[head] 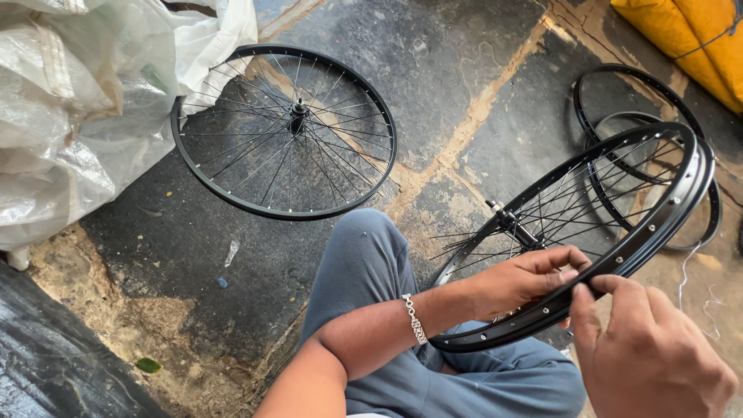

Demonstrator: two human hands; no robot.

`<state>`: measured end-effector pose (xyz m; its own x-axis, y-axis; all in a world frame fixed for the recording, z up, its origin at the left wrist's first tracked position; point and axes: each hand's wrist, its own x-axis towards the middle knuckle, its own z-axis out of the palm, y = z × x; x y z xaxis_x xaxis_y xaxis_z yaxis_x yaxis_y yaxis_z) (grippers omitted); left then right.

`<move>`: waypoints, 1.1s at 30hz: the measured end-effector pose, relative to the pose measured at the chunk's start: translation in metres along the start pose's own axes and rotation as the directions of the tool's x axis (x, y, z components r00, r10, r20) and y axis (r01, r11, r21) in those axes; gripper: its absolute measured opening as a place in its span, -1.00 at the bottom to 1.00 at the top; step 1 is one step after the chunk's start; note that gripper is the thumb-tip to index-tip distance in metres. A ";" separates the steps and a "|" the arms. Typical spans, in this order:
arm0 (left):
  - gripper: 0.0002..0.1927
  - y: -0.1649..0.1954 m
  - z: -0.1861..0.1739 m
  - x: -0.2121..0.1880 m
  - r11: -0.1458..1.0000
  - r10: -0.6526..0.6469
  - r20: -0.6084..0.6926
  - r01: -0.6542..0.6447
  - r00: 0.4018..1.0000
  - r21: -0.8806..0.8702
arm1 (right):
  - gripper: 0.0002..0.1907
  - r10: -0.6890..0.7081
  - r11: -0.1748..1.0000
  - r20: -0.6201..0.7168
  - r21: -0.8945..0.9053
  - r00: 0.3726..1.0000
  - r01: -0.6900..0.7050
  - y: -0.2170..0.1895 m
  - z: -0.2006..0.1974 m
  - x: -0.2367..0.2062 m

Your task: The person sits on the floor and attaches a black rim to a bicycle wheel hub by hand. They insert spokes into the rim holes and secure them to the hub, repeating the process to assemble the wheel structure.

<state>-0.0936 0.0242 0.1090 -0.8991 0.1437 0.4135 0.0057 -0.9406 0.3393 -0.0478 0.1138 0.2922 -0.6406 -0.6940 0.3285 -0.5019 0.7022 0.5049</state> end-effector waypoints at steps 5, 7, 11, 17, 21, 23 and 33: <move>-0.78 -0.009 -0.004 0.003 0.998 0.066 0.001 -0.066 0.998 0.005 | -0.79 0.010 0.999 -0.006 0.031 1.000 -0.010 -0.006 -0.001 0.000; -0.71 -0.012 -0.005 0.005 0.995 0.058 -0.020 -0.056 0.998 0.083 | -0.80 0.021 0.999 0.011 0.041 1.000 -0.021 -0.007 -0.002 0.001; -0.65 -0.008 -0.003 0.005 0.987 0.005 -0.096 0.010 0.995 0.163 | -0.80 0.021 0.999 0.007 0.034 1.000 -0.021 -0.009 -0.007 0.000; -0.77 0.014 0.001 -0.018 0.994 -0.014 -0.035 0.018 0.999 0.108 | -0.73 0.071 0.978 -0.018 0.197 0.997 -0.066 -0.007 0.010 -0.018; -0.79 0.017 0.001 -0.026 0.985 0.004 -0.109 0.015 0.994 0.171 | -0.58 0.270 0.814 0.138 0.496 0.953 -0.302 -0.011 0.045 -0.060; -0.77 0.018 0.002 -0.030 0.996 -0.042 -0.085 0.049 0.995 0.079 | -0.57 0.314 0.681 0.227 0.623 0.922 -0.385 -0.023 0.064 -0.089; -0.69 0.028 0.011 -0.037 0.990 0.022 -0.188 0.005 0.982 0.138 | -0.40 0.043 0.214 0.638 0.746 0.769 -0.631 -0.118 0.101 -0.152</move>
<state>-0.0557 -0.0042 0.1124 -0.9649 0.0630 0.2549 0.0621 -0.8884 0.4548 0.0500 0.1526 0.1016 -0.8850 -0.4022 -0.2345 -0.1371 0.7065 -0.6943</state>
